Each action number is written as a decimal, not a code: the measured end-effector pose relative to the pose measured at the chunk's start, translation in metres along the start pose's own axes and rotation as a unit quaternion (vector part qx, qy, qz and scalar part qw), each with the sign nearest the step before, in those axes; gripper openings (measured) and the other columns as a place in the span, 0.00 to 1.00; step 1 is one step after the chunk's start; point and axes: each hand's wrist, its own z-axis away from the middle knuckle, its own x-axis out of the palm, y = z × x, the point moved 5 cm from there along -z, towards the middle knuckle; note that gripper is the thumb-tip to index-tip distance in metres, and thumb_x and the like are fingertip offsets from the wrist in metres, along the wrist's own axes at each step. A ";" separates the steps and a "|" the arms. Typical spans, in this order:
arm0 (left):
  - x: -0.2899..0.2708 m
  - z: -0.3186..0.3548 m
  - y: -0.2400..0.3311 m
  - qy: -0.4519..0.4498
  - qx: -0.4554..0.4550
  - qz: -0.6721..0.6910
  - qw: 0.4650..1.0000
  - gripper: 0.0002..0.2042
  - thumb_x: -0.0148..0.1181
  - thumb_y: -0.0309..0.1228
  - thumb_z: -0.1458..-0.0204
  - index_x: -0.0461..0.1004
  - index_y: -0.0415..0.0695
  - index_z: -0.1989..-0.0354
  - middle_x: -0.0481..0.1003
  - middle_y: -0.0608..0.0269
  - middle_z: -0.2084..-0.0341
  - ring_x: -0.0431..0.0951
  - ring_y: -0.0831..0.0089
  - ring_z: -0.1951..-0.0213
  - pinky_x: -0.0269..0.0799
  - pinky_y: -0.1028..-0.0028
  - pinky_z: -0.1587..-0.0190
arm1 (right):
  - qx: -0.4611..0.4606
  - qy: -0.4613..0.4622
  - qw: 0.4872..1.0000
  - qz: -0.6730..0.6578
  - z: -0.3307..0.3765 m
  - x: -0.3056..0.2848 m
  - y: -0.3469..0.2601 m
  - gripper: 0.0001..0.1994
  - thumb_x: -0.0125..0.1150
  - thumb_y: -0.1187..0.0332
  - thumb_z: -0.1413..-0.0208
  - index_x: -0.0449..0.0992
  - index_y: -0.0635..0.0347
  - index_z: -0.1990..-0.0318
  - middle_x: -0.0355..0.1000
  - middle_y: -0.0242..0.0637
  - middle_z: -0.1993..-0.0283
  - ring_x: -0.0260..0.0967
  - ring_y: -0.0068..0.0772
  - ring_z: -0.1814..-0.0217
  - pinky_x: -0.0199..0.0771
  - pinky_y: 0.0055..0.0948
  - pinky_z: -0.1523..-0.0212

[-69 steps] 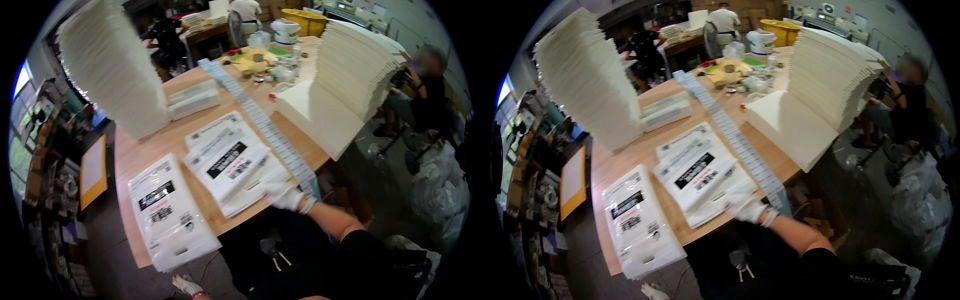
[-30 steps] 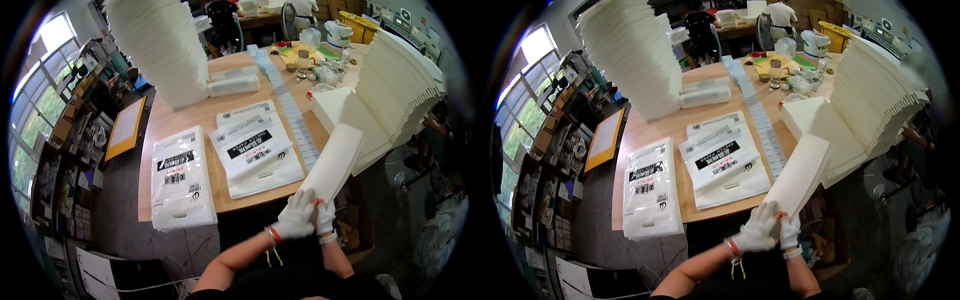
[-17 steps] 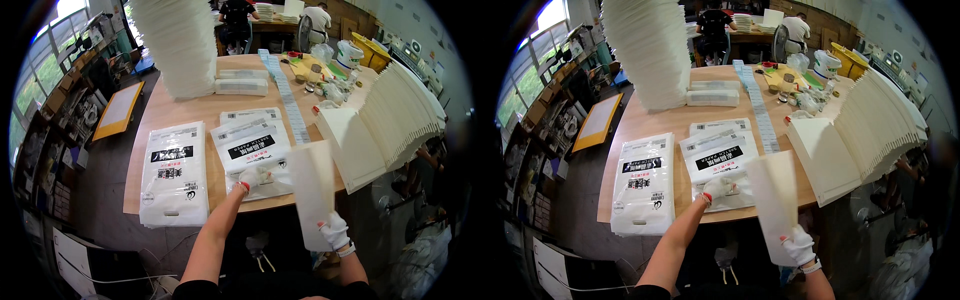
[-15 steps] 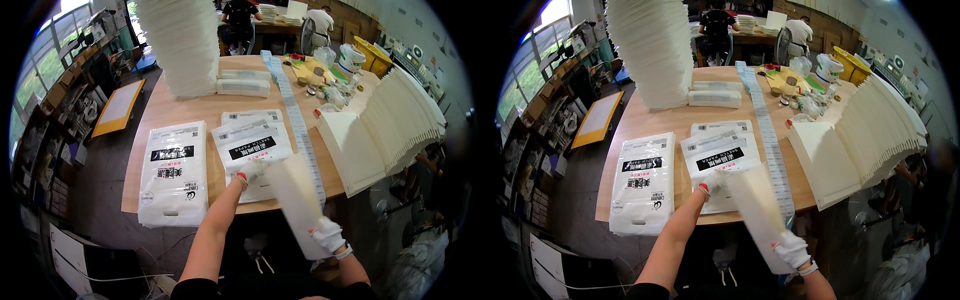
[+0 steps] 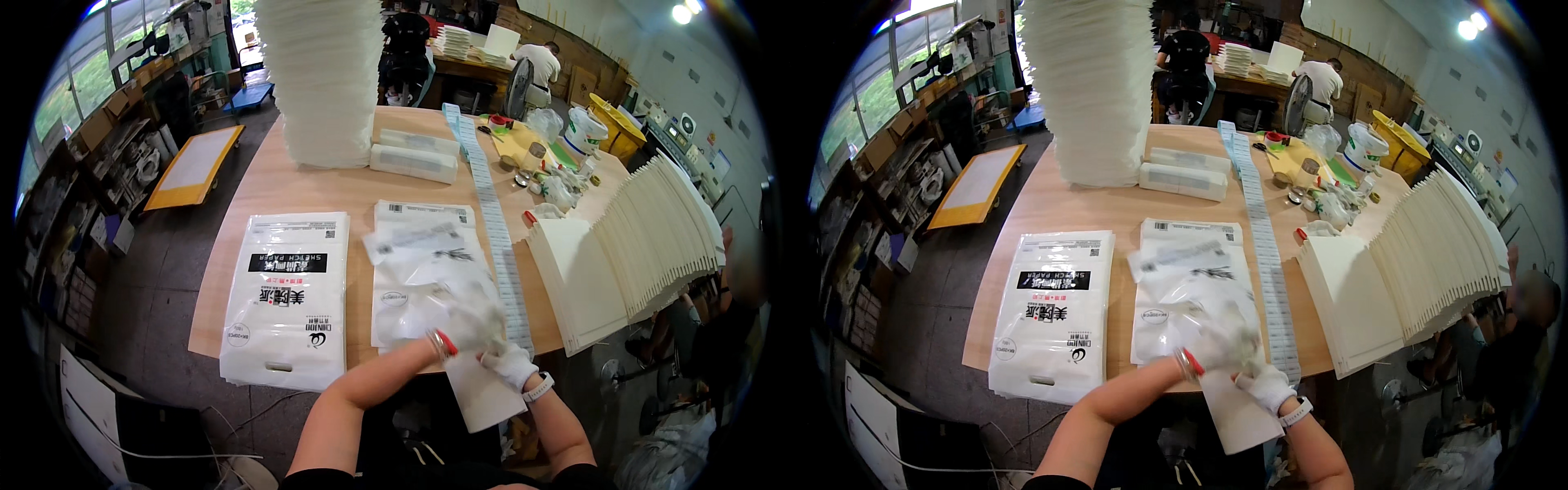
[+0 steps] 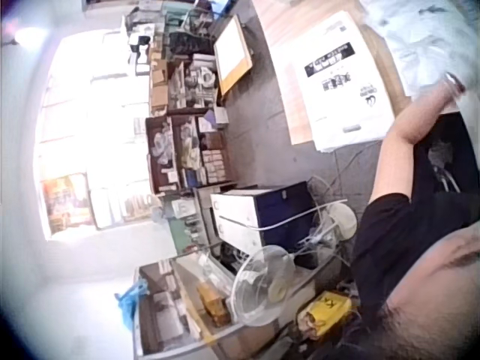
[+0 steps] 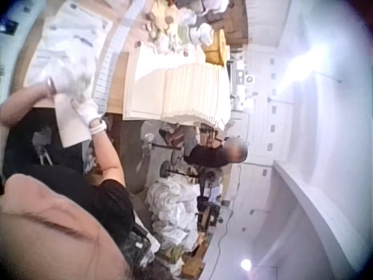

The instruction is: The person repeatedly picks up stacks of white paper, folds them, and places them into white plastic bags labeled 'Sketch Paper'. The person then places the filled bags onto a pile on the table.

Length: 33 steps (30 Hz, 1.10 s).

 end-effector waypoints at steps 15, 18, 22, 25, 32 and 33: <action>0.115 0.108 -0.111 0.125 -0.082 -0.121 0.981 0.31 0.51 0.35 0.52 0.49 0.34 0.41 0.65 0.38 0.58 0.69 0.47 0.59 0.67 0.59 0.63 | -0.059 -0.056 0.874 -0.478 -0.009 0.001 -0.007 0.16 0.60 0.65 0.50 0.72 0.64 0.56 0.72 0.33 0.62 0.69 0.23 0.61 0.70 0.21 0.65; 0.054 0.123 -0.029 -0.005 -0.254 0.187 0.949 0.26 0.50 0.38 0.51 0.58 0.43 0.43 0.72 0.42 0.72 0.73 0.49 0.71 0.67 0.56 0.71 | -0.044 -0.026 0.886 -0.462 -0.009 0.001 0.021 0.15 0.59 0.65 0.49 0.72 0.63 0.56 0.72 0.34 0.62 0.69 0.24 0.61 0.71 0.22 0.64; 0.086 0.179 -0.022 0.051 -0.291 0.274 0.915 0.17 0.49 0.36 0.50 0.66 0.44 0.52 0.73 0.44 0.70 0.74 0.48 0.68 0.68 0.57 0.66 | -0.008 0.011 0.967 -0.255 -0.004 0.020 0.007 0.15 0.59 0.65 0.49 0.72 0.62 0.56 0.72 0.33 0.61 0.69 0.23 0.63 0.70 0.23 0.63; 0.112 0.195 -0.031 0.050 -0.358 0.342 0.868 0.12 0.49 0.36 0.51 0.72 0.43 0.64 0.73 0.44 0.71 0.73 0.49 0.67 0.69 0.58 0.67 | -0.036 -0.051 0.916 -0.396 0.014 0.031 -0.007 0.16 0.59 0.62 0.50 0.73 0.60 0.56 0.73 0.36 0.60 0.70 0.27 0.63 0.70 0.25 0.61; 0.119 0.221 -0.005 0.033 -0.339 0.256 0.905 0.12 0.50 0.36 0.53 0.72 0.46 0.62 0.74 0.48 0.72 0.74 0.48 0.68 0.70 0.58 0.66 | -0.131 0.121 0.971 0.161 -0.017 0.045 -0.025 0.20 0.50 0.51 0.51 0.74 0.56 0.58 0.71 0.48 0.57 0.69 0.49 0.57 0.66 0.40 0.54; 0.117 0.218 -0.013 0.059 -0.329 0.248 0.909 0.12 0.50 0.36 0.53 0.72 0.46 0.62 0.74 0.48 0.72 0.74 0.49 0.68 0.70 0.58 0.67 | -0.147 0.134 0.963 0.182 -0.015 0.046 -0.026 0.20 0.49 0.51 0.51 0.74 0.55 0.58 0.71 0.49 0.57 0.68 0.50 0.55 0.65 0.42 0.53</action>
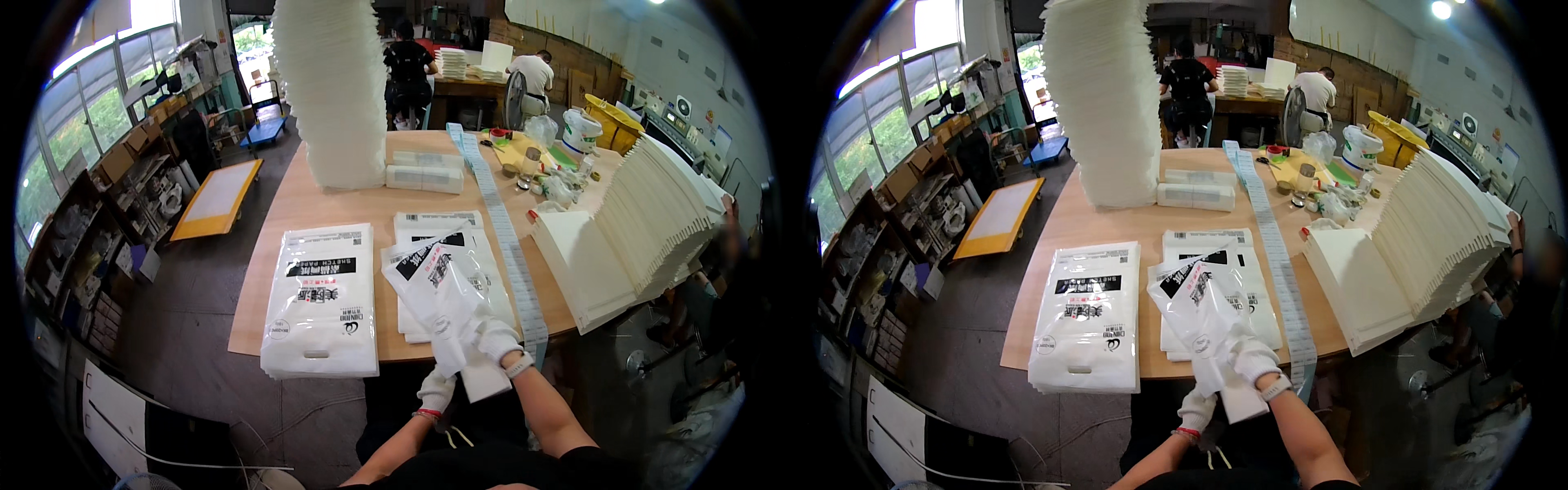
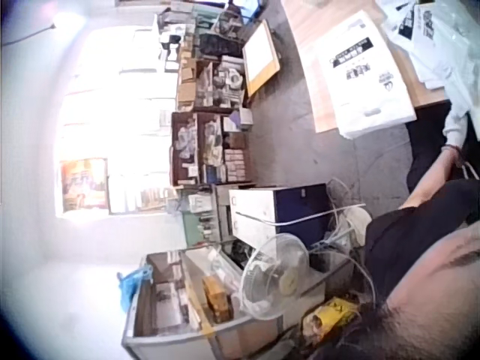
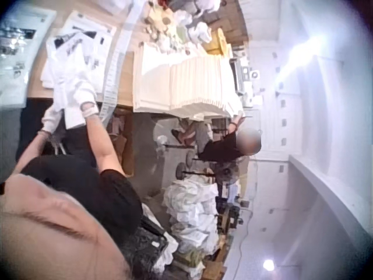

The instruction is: The person repeatedly picks up stacks of white paper, folds them, and places them into white plastic bags labeled 'Sketch Paper'. The person then places the filled bags onto a pile on the table.

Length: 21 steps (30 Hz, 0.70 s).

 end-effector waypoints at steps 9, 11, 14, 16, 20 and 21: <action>0.001 0.021 -0.001 -0.023 -0.017 0.012 1.000 0.11 0.50 0.35 0.55 0.73 0.43 0.67 0.73 0.47 0.75 0.74 0.48 0.70 0.68 0.54 0.68 | -0.009 0.000 1.000 -0.005 -0.013 -0.005 -0.027 0.17 0.49 0.54 0.50 0.75 0.54 0.62 0.72 0.46 0.63 0.69 0.45 0.59 0.67 0.38 0.56; -0.001 0.026 0.002 -0.036 0.002 0.028 0.999 0.11 0.51 0.35 0.55 0.72 0.44 0.66 0.74 0.47 0.74 0.74 0.48 0.69 0.69 0.55 0.67 | -0.010 -0.003 1.000 -0.019 -0.006 -0.009 -0.028 0.17 0.49 0.53 0.50 0.74 0.54 0.61 0.71 0.46 0.62 0.69 0.45 0.59 0.67 0.38 0.57; 0.015 0.033 0.017 -0.090 0.051 0.021 0.994 0.13 0.54 0.37 0.56 0.70 0.44 0.63 0.74 0.48 0.73 0.74 0.49 0.68 0.69 0.56 0.66 | -0.017 -0.003 1.000 -0.020 -0.012 -0.017 -0.025 0.17 0.49 0.53 0.50 0.74 0.54 0.60 0.71 0.47 0.62 0.69 0.45 0.59 0.67 0.38 0.57; 0.021 0.038 0.027 -0.087 0.105 0.032 0.990 0.13 0.54 0.37 0.55 0.69 0.44 0.63 0.73 0.48 0.73 0.74 0.49 0.68 0.69 0.57 0.67 | -0.009 -0.008 1.000 -0.017 -0.011 -0.021 -0.017 0.18 0.49 0.53 0.50 0.74 0.53 0.60 0.71 0.47 0.61 0.69 0.45 0.59 0.67 0.38 0.57; 0.011 0.001 0.019 -0.083 -0.062 0.073 0.992 0.12 0.51 0.34 0.54 0.71 0.43 0.63 0.74 0.49 0.77 0.75 0.51 0.72 0.69 0.61 0.70 | -0.030 -0.039 0.999 0.004 -0.023 -0.029 -0.003 0.18 0.50 0.52 0.50 0.74 0.53 0.59 0.71 0.47 0.60 0.69 0.46 0.59 0.67 0.38 0.57; 0.002 0.001 0.024 -0.075 -0.089 0.124 0.985 0.11 0.51 0.36 0.54 0.73 0.43 0.67 0.75 0.55 0.78 0.76 0.57 0.75 0.69 0.65 0.71 | -0.041 -0.031 0.999 0.003 -0.014 -0.031 0.003 0.18 0.50 0.52 0.50 0.74 0.53 0.58 0.71 0.47 0.60 0.69 0.46 0.59 0.68 0.38 0.57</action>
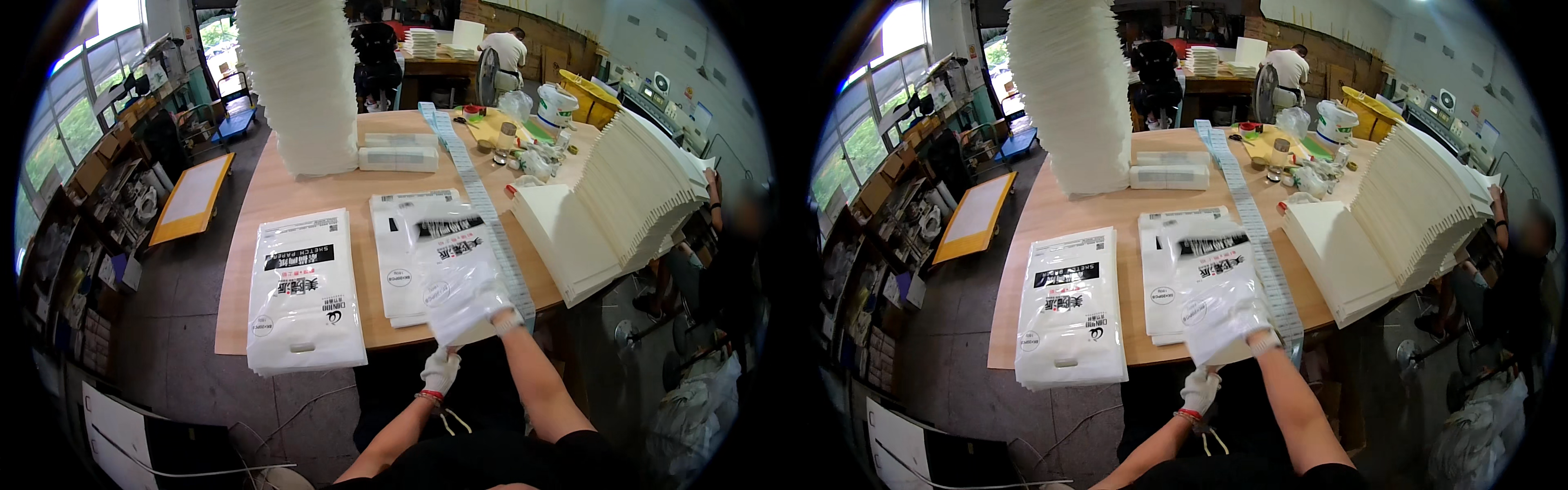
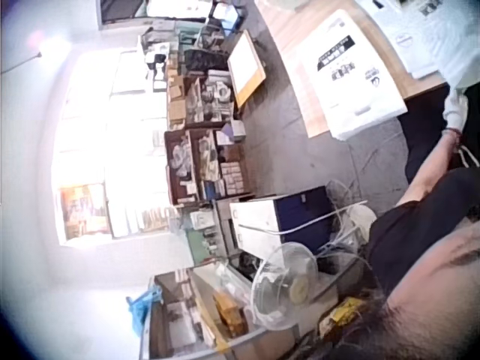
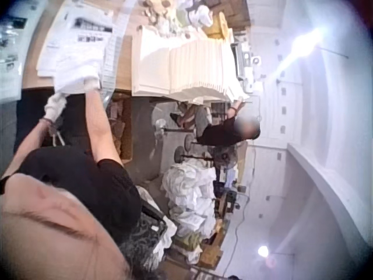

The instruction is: The person repeatedly picks up stacks of white paper, folds them, and places them into white plastic bags labeled 'Sketch Paper'. The person then places the filled bags onto a pile on the table.

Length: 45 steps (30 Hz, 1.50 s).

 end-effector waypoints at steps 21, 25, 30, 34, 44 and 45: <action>0.050 0.001 -0.127 -0.092 -0.245 0.322 0.910 0.11 0.47 0.32 0.46 0.73 0.38 0.65 0.76 0.61 0.74 0.76 0.72 0.73 0.73 0.73 0.68 | -0.144 0.155 0.975 -0.073 0.006 0.172 0.042 0.21 0.50 0.55 0.53 0.71 0.54 0.53 0.69 0.40 0.51 0.65 0.43 0.49 0.62 0.38 0.46; -0.011 0.012 -0.081 0.088 -0.215 0.076 0.970 0.14 0.55 0.34 0.53 0.71 0.37 0.62 0.74 0.55 0.69 0.74 0.64 0.66 0.68 0.72 0.60 | -0.154 0.063 0.985 -0.045 -0.003 0.170 0.015 0.23 0.51 0.54 0.54 0.71 0.54 0.51 0.66 0.40 0.47 0.62 0.42 0.46 0.58 0.36 0.43; -0.055 0.013 0.024 0.284 0.184 -0.178 0.924 0.17 0.59 0.17 0.69 0.67 0.33 0.65 0.68 0.50 0.65 0.69 0.57 0.59 0.66 0.69 0.57 | -0.087 0.095 0.989 -0.068 -0.005 0.152 0.043 0.22 0.52 0.55 0.54 0.71 0.54 0.52 0.64 0.39 0.45 0.57 0.46 0.42 0.54 0.46 0.43; -0.069 0.006 0.031 0.195 0.213 -0.209 0.934 0.09 0.58 0.18 0.67 0.66 0.38 0.76 0.67 0.54 0.75 0.69 0.61 0.74 0.67 0.69 0.71 | 0.107 0.043 0.991 -0.067 0.058 0.067 0.014 0.21 0.53 0.55 0.54 0.72 0.54 0.53 0.63 0.39 0.44 0.53 0.49 0.40 0.51 0.54 0.42; -0.063 0.036 -0.008 0.186 0.201 -0.224 0.935 0.08 0.57 0.23 0.61 0.62 0.39 0.79 0.64 0.56 0.82 0.66 0.58 0.81 0.63 0.65 0.77 | 0.264 0.217 0.759 -0.554 0.123 0.119 0.143 0.14 0.54 0.58 0.48 0.73 0.62 0.68 0.72 0.33 0.70 0.66 0.26 0.69 0.66 0.28 0.68; -0.068 0.039 -0.003 0.183 0.107 -0.200 0.957 0.09 0.59 0.26 0.61 0.62 0.39 0.79 0.63 0.57 0.84 0.66 0.59 0.82 0.63 0.65 0.78 | 0.277 0.156 0.781 -0.537 0.113 0.127 0.148 0.14 0.54 0.59 0.49 0.71 0.62 0.72 0.70 0.32 0.73 0.64 0.25 0.71 0.64 0.27 0.70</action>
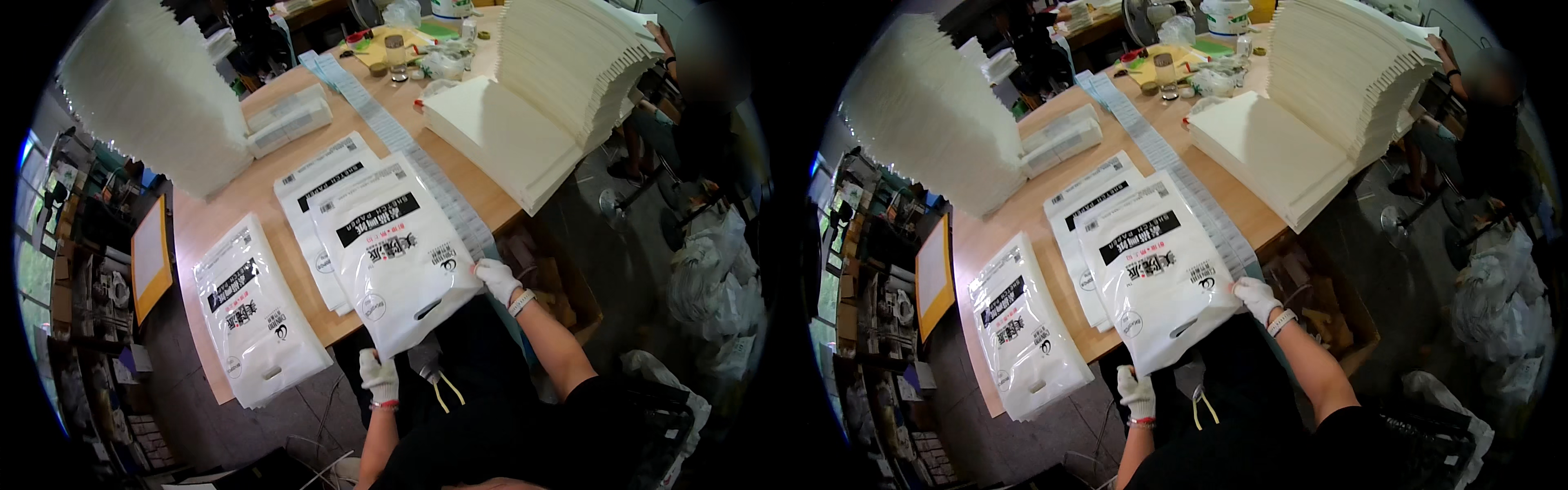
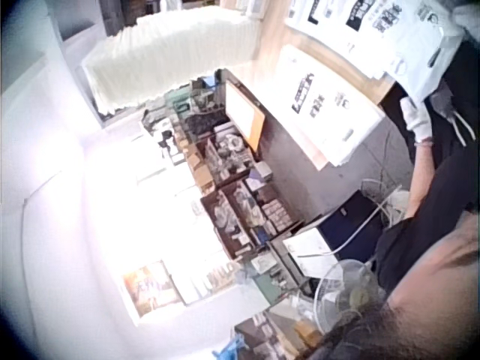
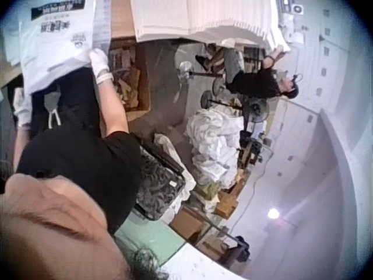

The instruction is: The person repeatedly picks up stacks of white paper, folds them, and places them into white plastic bags labeled 'Sketch Paper'. The person then places the filled bags onto a pile on the table.

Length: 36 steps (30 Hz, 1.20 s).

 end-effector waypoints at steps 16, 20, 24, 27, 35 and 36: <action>0.119 0.051 0.076 -0.220 -0.436 0.527 0.695 0.08 0.53 0.31 0.47 0.63 0.46 0.62 0.64 0.69 0.76 0.63 0.79 0.81 0.66 0.75 0.79 | -0.010 -0.085 0.981 0.176 -0.010 0.020 -0.017 0.18 0.53 0.51 0.53 0.71 0.60 0.76 0.68 0.42 0.78 0.65 0.35 0.75 0.62 0.33 0.71; 0.122 0.043 0.055 -0.200 -0.494 0.592 0.605 0.04 0.49 0.31 0.45 0.63 0.47 0.63 0.64 0.69 0.77 0.60 0.80 0.81 0.61 0.77 0.80 | -0.005 -0.091 0.982 0.168 -0.011 0.021 -0.010 0.18 0.53 0.51 0.53 0.70 0.59 0.76 0.68 0.44 0.77 0.66 0.42 0.73 0.62 0.35 0.72; 0.099 0.031 0.070 -0.178 -0.412 0.544 0.709 0.03 0.48 0.31 0.45 0.63 0.48 0.66 0.63 0.69 0.78 0.60 0.81 0.83 0.60 0.78 0.80 | -0.030 -0.085 0.979 0.183 -0.009 0.025 -0.014 0.16 0.53 0.55 0.52 0.69 0.61 0.77 0.65 0.41 0.80 0.61 0.33 0.77 0.61 0.32 0.74; 0.099 0.035 0.045 -0.141 -0.457 0.574 0.665 0.05 0.51 0.30 0.47 0.63 0.49 0.63 0.63 0.71 0.78 0.59 0.82 0.83 0.59 0.82 0.81 | -0.028 -0.084 0.978 0.187 -0.006 0.025 -0.021 0.16 0.53 0.55 0.52 0.70 0.60 0.76 0.66 0.42 0.79 0.62 0.35 0.76 0.61 0.33 0.73; 0.143 0.011 0.070 -0.411 -0.292 0.404 0.763 0.11 0.58 0.37 0.50 0.70 0.41 0.70 0.69 0.68 0.80 0.65 0.82 0.84 0.68 0.79 0.81 | -0.041 -0.108 0.976 0.187 -0.011 0.033 -0.011 0.18 0.50 0.51 0.51 0.72 0.59 0.72 0.70 0.44 0.73 0.67 0.45 0.70 0.64 0.36 0.69; 0.149 0.012 0.073 -0.392 -0.340 0.426 0.741 0.13 0.58 0.39 0.50 0.69 0.41 0.74 0.67 0.68 0.84 0.63 0.82 0.86 0.63 0.80 0.82 | -0.038 -0.113 0.973 0.197 -0.008 0.034 -0.016 0.18 0.50 0.51 0.51 0.72 0.59 0.71 0.70 0.45 0.72 0.68 0.46 0.69 0.65 0.36 0.68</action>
